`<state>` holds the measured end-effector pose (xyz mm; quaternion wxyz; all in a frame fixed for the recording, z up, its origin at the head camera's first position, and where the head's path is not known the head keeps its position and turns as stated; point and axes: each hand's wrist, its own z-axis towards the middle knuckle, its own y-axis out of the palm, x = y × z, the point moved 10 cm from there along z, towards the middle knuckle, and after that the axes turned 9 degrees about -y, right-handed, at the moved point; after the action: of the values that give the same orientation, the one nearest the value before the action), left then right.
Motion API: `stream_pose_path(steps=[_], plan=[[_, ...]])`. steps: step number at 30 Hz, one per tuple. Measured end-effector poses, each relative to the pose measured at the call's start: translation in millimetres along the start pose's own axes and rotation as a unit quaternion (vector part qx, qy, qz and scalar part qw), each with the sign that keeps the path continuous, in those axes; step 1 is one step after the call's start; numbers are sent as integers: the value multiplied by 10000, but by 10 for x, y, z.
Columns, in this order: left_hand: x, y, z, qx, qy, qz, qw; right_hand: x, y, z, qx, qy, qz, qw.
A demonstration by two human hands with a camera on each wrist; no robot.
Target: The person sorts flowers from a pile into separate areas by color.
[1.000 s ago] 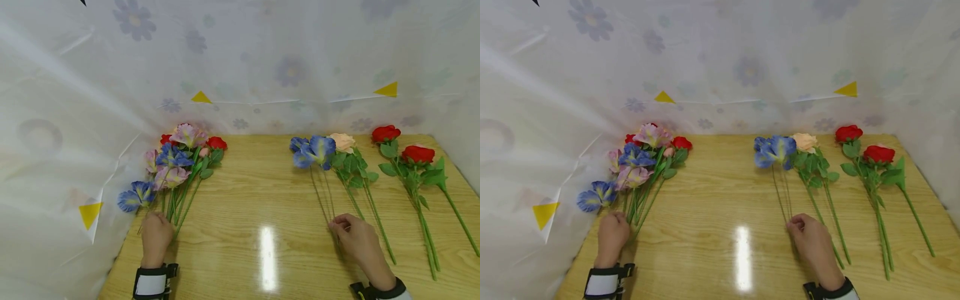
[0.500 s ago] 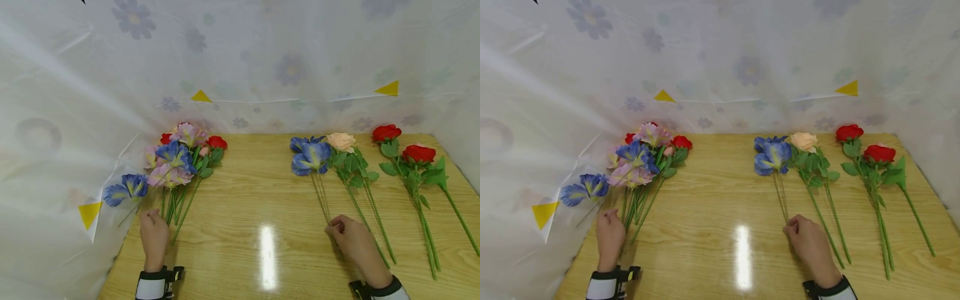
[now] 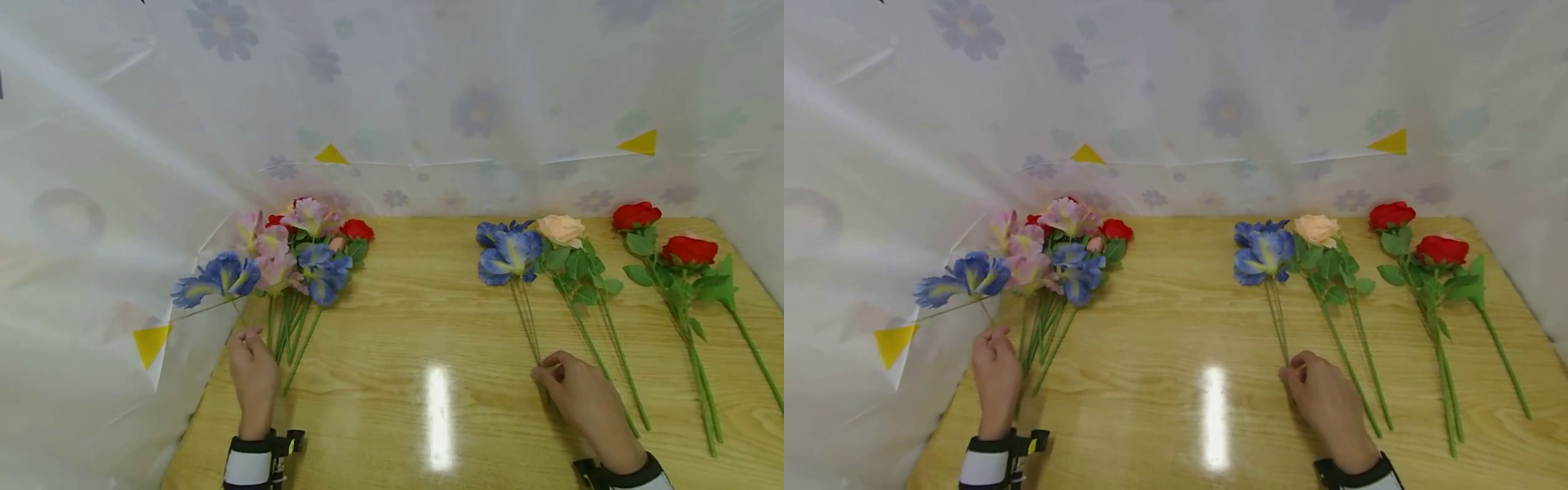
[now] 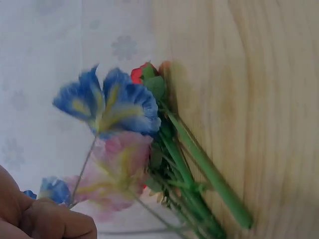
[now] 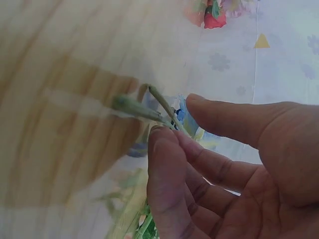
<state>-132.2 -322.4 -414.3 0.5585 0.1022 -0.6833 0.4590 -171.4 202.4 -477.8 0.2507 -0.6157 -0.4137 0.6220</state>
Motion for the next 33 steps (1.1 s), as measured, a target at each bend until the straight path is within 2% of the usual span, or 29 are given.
stream_pose_path(steps=[6, 11, 15, 21, 24, 26, 28, 30, 32, 33], plan=[[98, -146, 12, 731, 434, 324, 9959, 13, 3, -10, -54, 45, 95, 9999], [215, -264, 10, 1127, 860, 514, 9886, -22, -11, -20, 13, -29, 104, 9999], [315, -276, 3, 1136, 1194, 619, 9844, -75, -39, -30, 171, -187, -19, 9997], [443, -330, 0, 1215, 1395, 483, 9815, -97, -46, -39, 197, -195, -45, 9996], [517, -375, 15, 1059, 1378, 18, 9848, -86, -44, -43, 170, -134, -11, 9998], [542, -402, 54, 801, 1231, -501, 9879, -89, -37, -46, 166, -115, -3, 9998], [563, -430, 96, 543, 1069, -1109, 9866, -100, -31, -50, 189, -131, -22, 9997], [569, -441, 138, 206, 850, -1844, 9790, -111, -27, -53, 233, -167, -38, 9996], [559, -435, 170, -142, 631, -2540, 9651, -127, -31, -51, 313, -228, -58, 9992], [563, -429, 180, -297, 537, -2899, 9551, -136, -34, -50, 350, -259, -76, 9990]])
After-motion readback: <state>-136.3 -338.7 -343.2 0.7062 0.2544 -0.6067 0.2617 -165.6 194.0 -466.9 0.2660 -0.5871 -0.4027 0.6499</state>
